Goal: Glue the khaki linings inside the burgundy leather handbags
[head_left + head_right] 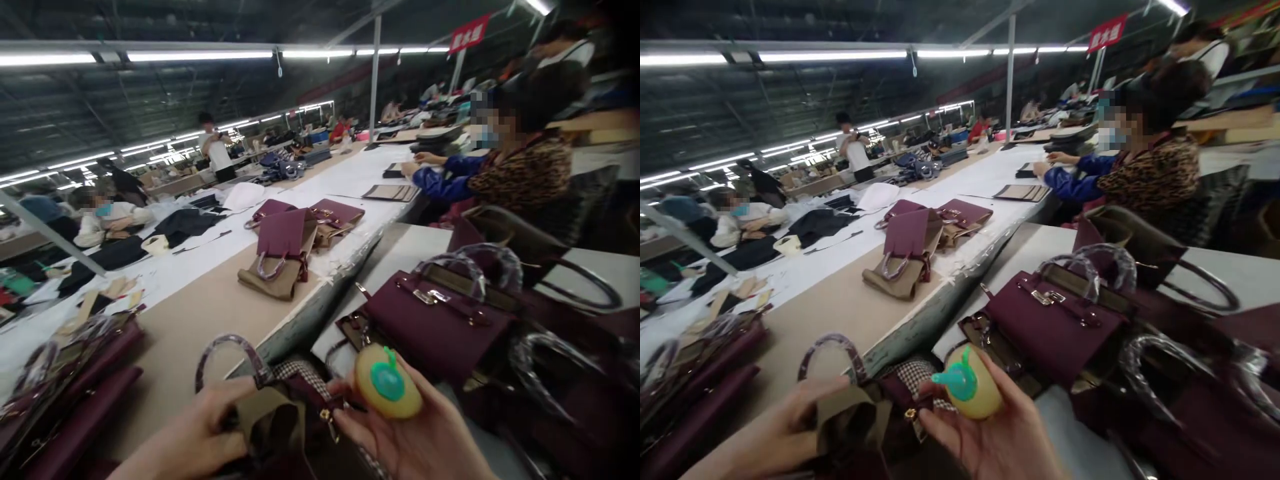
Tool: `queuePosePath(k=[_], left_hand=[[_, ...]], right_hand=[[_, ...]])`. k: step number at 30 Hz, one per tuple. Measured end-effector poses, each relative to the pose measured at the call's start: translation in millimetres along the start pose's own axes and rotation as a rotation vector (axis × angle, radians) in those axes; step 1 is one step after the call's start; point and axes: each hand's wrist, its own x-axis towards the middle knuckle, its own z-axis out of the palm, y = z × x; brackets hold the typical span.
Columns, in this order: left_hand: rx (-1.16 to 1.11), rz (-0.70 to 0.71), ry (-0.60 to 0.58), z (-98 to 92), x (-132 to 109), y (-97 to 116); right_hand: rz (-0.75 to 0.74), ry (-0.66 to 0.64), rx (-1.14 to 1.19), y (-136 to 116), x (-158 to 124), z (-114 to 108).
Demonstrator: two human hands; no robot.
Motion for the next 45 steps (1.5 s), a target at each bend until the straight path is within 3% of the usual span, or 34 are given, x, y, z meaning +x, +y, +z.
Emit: queuePosePath(k=[1,3,8,11,14,17,20,23,26,31,33,36,40,45], left_hand=[[0.029,0.037,-0.108,1.8,7.1,-8.2],[0.127,0.131,-0.166,10.6,18.2,-27.6],[0.391,0.417,0.001,35.5,18.6,-67.9],[0.487,0.524,0.072,34.3,15.7,-65.0],[0.575,0.559,-0.022,29.1,19.8,-45.0],[0.727,0.486,-0.189,32.9,27.6,-29.1],[0.811,0.374,-0.197,41.6,29.7,-30.4],[0.76,0.308,-0.129,37.6,19.0,-41.3],[0.504,0.205,-0.008,18.0,-4.0,-50.2],[0.062,-0.319,0.255,-4.9,-39.2,-60.8],[-0.185,-0.437,0.326,-6.3,-44.5,-65.7],[-0.483,-0.501,0.359,-9.0,-45.3,-69.7],[-0.491,-0.504,0.349,-16.1,-43.0,-66.5],[-0.397,-0.492,0.339,-9.4,-42.2,-68.3]], right_hand=[[-0.002,0.052,0.0,-1.8,0.8,-3.3],[-0.017,0.147,-0.006,-6.1,5.1,-7.4],[-0.126,0.213,-0.03,-20.0,24.1,1.4],[-0.128,0.214,-0.092,-27.9,38.8,15.2],[-0.082,0.151,-0.169,-31.0,58.8,31.0],[0.029,0.023,-0.328,-25.5,82.9,45.7],[0.146,-0.037,-0.505,-15.3,103.5,54.9],[0.122,-0.034,-0.523,-11.7,112.4,54.8],[-0.02,0.022,-0.471,-19.3,105.9,43.5],[-0.141,0.25,-0.446,-28.1,76.3,7.5],[-0.147,0.299,-0.497,-22.4,65.0,-2.7],[-0.202,0.356,-0.579,-9.0,52.1,-4.4],[-0.218,0.347,-0.597,4.2,43.8,1.5],[0.084,0.121,-0.426,21.7,51.1,-5.3]])
